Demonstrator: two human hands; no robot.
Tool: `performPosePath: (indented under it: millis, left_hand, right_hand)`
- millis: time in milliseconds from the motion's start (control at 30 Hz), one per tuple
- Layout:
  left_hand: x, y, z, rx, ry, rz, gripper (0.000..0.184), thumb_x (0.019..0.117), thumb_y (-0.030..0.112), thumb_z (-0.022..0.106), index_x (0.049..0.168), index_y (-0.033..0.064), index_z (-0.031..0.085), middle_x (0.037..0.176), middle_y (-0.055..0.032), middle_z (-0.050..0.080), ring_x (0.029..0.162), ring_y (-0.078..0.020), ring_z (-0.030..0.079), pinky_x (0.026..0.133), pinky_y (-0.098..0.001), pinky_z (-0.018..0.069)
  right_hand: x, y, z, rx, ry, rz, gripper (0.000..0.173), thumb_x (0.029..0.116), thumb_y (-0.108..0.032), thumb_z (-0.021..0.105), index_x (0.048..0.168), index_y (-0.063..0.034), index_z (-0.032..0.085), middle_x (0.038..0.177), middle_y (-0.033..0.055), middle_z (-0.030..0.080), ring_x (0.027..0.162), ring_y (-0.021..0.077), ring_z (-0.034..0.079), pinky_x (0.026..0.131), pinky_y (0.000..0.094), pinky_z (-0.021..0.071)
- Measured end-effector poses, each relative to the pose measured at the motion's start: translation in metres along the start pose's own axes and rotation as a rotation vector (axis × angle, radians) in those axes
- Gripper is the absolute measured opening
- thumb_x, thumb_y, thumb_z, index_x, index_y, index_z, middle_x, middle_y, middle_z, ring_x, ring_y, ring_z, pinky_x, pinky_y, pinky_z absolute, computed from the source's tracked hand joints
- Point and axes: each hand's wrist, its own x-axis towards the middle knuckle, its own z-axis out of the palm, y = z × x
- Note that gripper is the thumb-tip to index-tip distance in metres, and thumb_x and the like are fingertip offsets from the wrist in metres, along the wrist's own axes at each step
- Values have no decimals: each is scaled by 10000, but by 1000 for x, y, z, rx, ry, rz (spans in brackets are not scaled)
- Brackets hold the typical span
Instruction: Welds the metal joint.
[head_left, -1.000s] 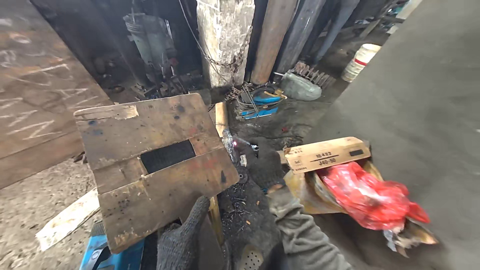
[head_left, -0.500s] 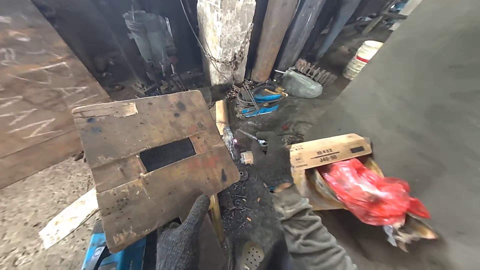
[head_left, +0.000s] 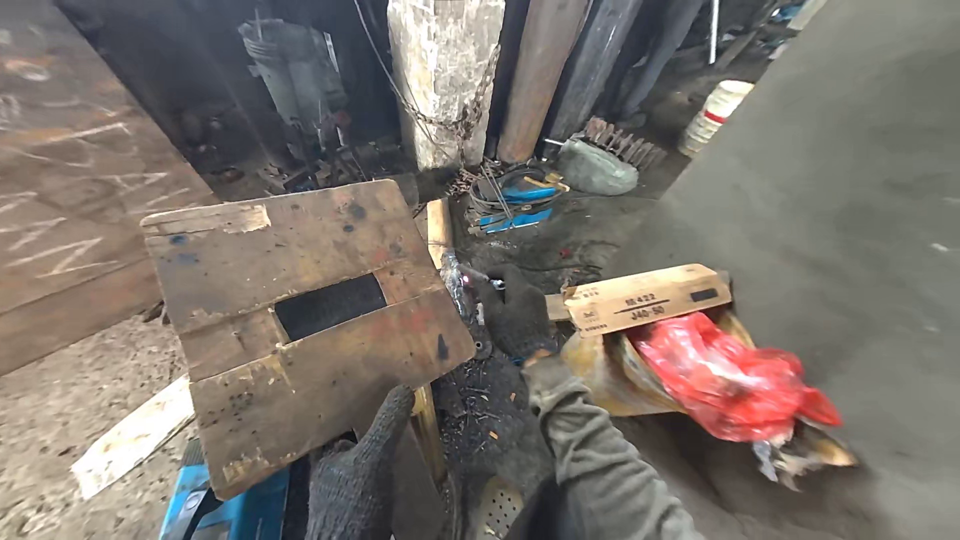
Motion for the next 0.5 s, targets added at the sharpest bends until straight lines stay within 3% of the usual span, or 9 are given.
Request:
performPosePath:
  millis: [33,100,167,333,433,500]
  left_hand:
    - [4,-6,-2,-27,-12,23,409,840,189,829,1140,14,613,927,2,713,860,-31,688,769,-231,589]
    - [14,-23,-7,-59,-19,85,488,814,208,856,1196,-4,639,988,-50,746,926,-104,720,830,-307,612]
    - [16,-26,-9,-46,-10,90,501,810,220,855,1204,-1,637,1003,-51,743,942,-109,717,842,-317,608]
    - [18,-32,-8,-48,-16,112,556,812,249,857,1252,14,610,1035,-44,743,952,-107,720,836,-308,619]
    - [15,-28,-10,-18,-18,95,530,826,268,848,1244,31,625,1025,-30,744,943,-95,718,831,-305,618]
    - [8,-18,-8,-12,1,68,429,842,229,832,1170,27,645,956,-15,736,878,-68,711,783,-274,612]
  right_hand:
    - [-6,-3,-7,2,-27,-7,417,1063,-336,503,1275,-17,668,1103,233,715,1056,404,683,955,595,510]
    - [-6,-8,-18,38,59,-60,367,1026,-373,553,1169,-73,707,982,157,734,902,330,714,830,558,569]
    - [-8,-16,-29,24,-15,-64,331,996,-310,585,1088,-35,744,982,208,725,938,377,694,866,586,531]
    - [-15,4,-4,47,-11,29,395,1055,-331,531,1285,-35,655,1097,220,718,1051,387,691,954,578,528]
    - [-15,-3,-13,59,104,-36,351,1024,-327,582,1247,-71,673,1029,173,728,939,346,711,846,566,564]
    - [-14,-4,-12,71,134,-62,318,1019,-297,586,1258,-101,660,992,141,733,874,321,718,786,555,576]
